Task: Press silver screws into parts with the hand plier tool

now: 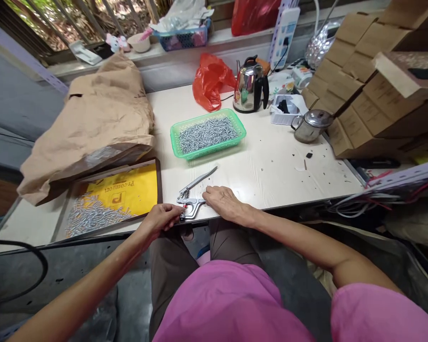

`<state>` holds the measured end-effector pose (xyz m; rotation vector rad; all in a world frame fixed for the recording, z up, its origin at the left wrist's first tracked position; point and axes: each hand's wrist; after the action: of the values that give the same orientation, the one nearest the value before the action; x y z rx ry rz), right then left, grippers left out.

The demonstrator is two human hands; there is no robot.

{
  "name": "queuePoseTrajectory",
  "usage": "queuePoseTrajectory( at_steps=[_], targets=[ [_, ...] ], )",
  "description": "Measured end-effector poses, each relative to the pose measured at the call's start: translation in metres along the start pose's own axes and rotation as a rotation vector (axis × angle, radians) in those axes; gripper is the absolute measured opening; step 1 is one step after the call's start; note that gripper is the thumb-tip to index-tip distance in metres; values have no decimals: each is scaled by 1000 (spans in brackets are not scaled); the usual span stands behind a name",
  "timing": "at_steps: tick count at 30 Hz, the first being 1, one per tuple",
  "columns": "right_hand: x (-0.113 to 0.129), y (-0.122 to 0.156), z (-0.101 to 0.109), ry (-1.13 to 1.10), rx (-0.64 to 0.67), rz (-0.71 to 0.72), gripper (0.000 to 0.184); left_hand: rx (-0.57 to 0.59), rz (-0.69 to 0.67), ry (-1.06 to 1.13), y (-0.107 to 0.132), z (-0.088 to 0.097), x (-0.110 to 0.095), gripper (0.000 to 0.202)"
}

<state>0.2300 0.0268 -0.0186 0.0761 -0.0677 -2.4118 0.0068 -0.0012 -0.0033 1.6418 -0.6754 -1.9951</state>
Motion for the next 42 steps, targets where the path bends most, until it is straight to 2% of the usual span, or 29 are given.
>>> queuePoseTrajectory(
  at_steps=[6, 16, 19, 20, 21, 24, 25, 27, 31, 36, 38, 39, 42],
  targets=[
    [-1, 2, 3, -17, -25, 1, 16, 31, 29, -80, -1, -1, -8, 31],
    [-1, 2, 6, -24, -1, 12, 17, 237, 39, -340, -14, 7, -25, 40],
    [-5, 3, 13, -44, 7, 23, 17, 241, 45, -354, -15, 7, -25, 39],
    [-8, 2, 15, -49, -11, 28, 20, 236, 47, -349, -15, 7, -24, 38],
    [-12, 1, 15, -51, -37, 28, 31, 232, 46, -342, -15, 7, -23, 37],
    [-25, -9, 13, -31, -80, 17, 79, 234, 46, -327, -14, 8, -20, 37],
    [-29, -13, 11, -21, -68, 22, 89, 233, 49, -326, -14, 8, -19, 37],
    [-36, -22, 9, -5, -30, 53, 96, 233, 54, -329, -14, 8, -18, 36],
    [-41, -33, 12, 38, -11, 93, 91, 219, 60, -337, -13, 8, -17, 36],
    [-35, -32, 19, 59, 8, 92, 67, 185, 64, -436, -7, 8, -18, 38],
    [-32, -30, 19, 45, 14, 74, 57, 102, -16, -587, 1, 4, -19, 37],
    [-30, -28, 20, 36, 15, 65, 53, 41, -108, -673, 5, 1, -19, 35],
    [-26, -25, 20, 9, 15, 45, 45, -82, -497, -886, 15, -12, -19, 25]
  ],
)
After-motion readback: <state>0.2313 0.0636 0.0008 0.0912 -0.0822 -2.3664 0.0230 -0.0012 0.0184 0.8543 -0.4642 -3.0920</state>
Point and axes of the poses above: each hand's wrist, its own y-axis away from the middle knuckle, its own z-axis out of the back of the hand, x = y × z, and after that the axes turned 15 degrees about y, right-handed
